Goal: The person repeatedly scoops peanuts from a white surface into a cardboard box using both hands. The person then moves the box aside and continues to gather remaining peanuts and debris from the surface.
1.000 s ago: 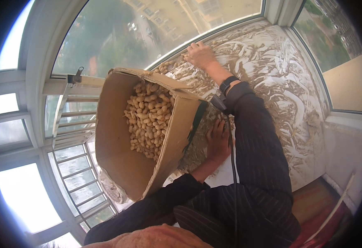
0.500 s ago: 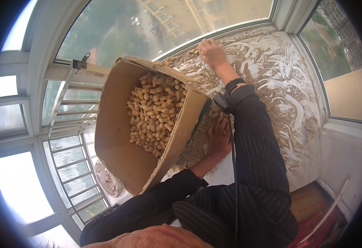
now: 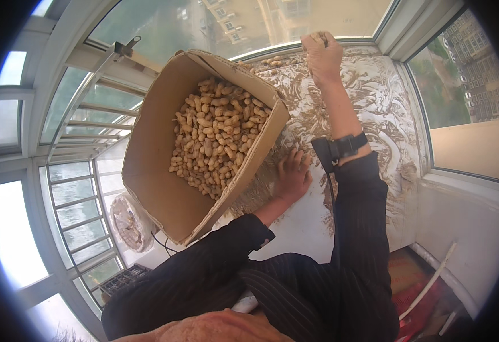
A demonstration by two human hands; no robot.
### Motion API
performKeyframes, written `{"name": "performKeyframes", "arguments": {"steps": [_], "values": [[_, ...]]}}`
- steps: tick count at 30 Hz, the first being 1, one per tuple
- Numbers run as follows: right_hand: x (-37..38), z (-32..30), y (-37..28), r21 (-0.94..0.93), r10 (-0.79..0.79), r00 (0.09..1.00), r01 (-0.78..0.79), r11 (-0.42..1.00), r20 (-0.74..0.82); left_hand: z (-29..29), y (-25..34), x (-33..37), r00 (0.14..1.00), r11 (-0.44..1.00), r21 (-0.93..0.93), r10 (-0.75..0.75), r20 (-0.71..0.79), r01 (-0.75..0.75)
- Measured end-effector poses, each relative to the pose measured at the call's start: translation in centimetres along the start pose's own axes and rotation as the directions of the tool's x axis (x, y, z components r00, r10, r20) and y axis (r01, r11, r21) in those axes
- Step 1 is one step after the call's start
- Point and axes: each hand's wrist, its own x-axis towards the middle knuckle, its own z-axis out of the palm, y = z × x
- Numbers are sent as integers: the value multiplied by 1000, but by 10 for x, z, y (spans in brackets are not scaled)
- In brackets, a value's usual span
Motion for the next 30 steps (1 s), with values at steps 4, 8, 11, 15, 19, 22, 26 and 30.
{"name": "performKeyframes", "arguments": {"steps": [4,8,11,15,19,22,26,30], "values": [[-63,45,-95,47,-34,969,23,999,246,5,-1,-1,997,999,29,15,-71,-13],[-122,100,-116,-295,-45,851,231,927,524,13,-3,-3,998,988,152,22,-57,-13],[-147,111,-114,-472,25,786,345,811,618,15,-8,-3,998,998,49,27,-51,-25],[-164,73,-111,-684,-187,858,497,534,478,1,-13,-2,987,984,-179,4,163,25],[-204,47,-84,-799,-232,929,368,475,289,-50,4,-20,935,957,-264,-20,355,121],[-232,45,-72,-807,-63,993,116,580,97,-114,13,-42,848,970,-241,94,521,41],[-257,46,-82,-563,400,908,-265,783,128,-218,15,-56,720,948,-306,156,677,82],[-267,56,-94,-664,559,823,-363,654,101,-319,-7,-52,799,735,-643,245,549,216]]}}
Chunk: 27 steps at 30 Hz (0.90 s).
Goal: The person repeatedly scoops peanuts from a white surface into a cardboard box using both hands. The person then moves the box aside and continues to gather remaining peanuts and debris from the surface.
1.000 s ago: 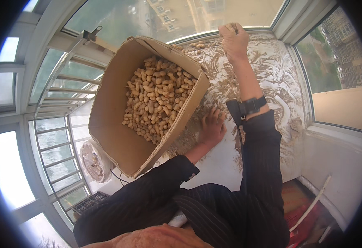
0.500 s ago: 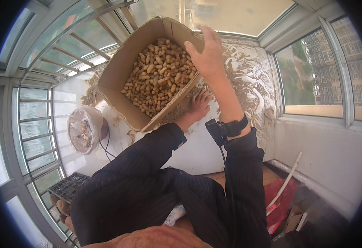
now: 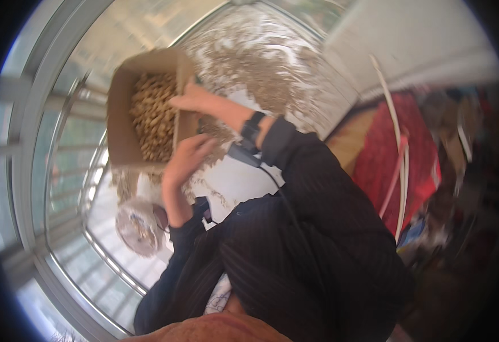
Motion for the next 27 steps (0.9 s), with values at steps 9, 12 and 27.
{"name": "performKeyframes", "arguments": {"steps": [9,12,27], "values": [[-26,10,0,127,37,995,-25,992,-93,-172,-87,-36,589,650,434,-26,-807,623],[-22,12,11,116,-42,991,57,992,-125,-199,-133,-30,688,819,324,-114,-716,473],[-78,-4,57,343,-22,968,110,933,-249,-133,-38,-39,713,741,534,108,-692,406]]}}
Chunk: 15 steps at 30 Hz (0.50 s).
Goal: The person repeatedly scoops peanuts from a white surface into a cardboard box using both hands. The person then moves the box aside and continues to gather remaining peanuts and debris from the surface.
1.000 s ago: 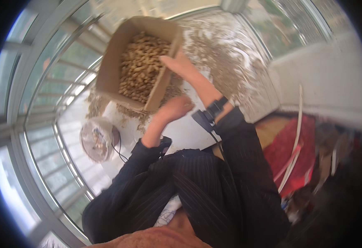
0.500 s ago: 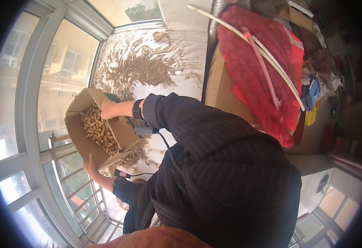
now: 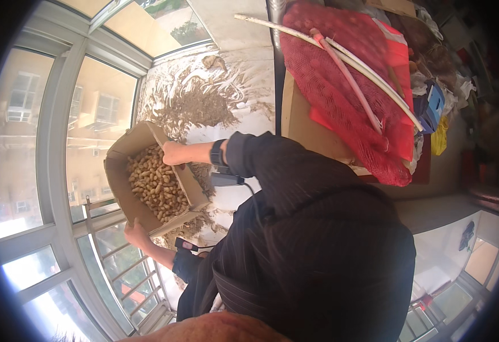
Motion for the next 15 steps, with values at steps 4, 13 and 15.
{"name": "performKeyframes", "arguments": {"steps": [4,13,15], "values": [[-42,-35,-15,-168,-83,996,77,983,-31,-14,33,-11,997,981,-195,30,64,-17],[-155,-139,-54,-268,-289,925,221,938,-247,-61,160,-38,961,948,-231,250,122,-217],[-184,-165,-69,-317,-304,887,195,928,-347,-74,195,-45,939,917,-277,325,109,-286]]}}
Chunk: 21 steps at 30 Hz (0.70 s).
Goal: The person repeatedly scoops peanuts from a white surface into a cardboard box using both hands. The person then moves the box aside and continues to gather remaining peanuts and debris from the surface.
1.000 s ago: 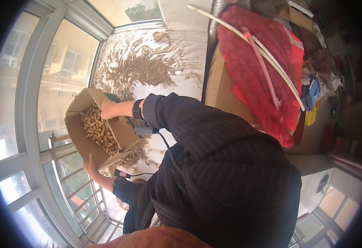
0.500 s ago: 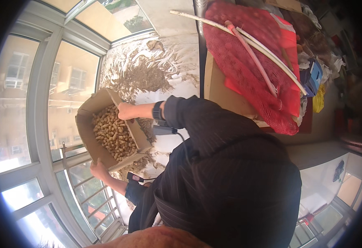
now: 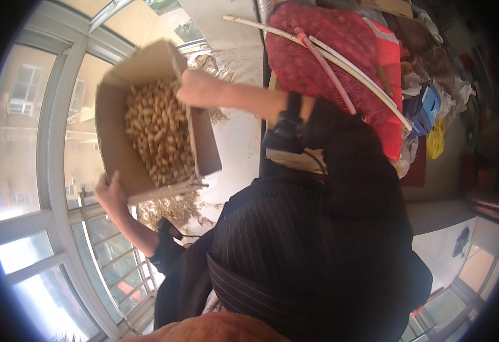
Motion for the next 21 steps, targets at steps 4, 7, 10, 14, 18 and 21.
{"name": "performKeyframes", "arguments": {"steps": [4,7,10,14,18,21], "values": [[-44,-97,-15,-197,-149,978,118,973,-148,0,76,2,986,974,-152,168,0,-166],[-85,-160,-18,-214,-236,930,179,960,-283,13,129,-1,956,915,-284,293,-18,-285],[-131,-220,-19,-225,-170,904,85,971,-393,35,174,-3,898,829,-387,440,4,-404],[-178,-286,1,-90,72,789,-159,983,-610,93,237,-1,841,780,-393,540,27,-488],[-202,-331,49,-105,104,732,-233,967,-673,151,288,-23,817,776,-366,573,69,-513],[-215,-344,84,-59,138,680,-258,964,-720,179,310,-41,806,811,-359,552,212,-461]]}}
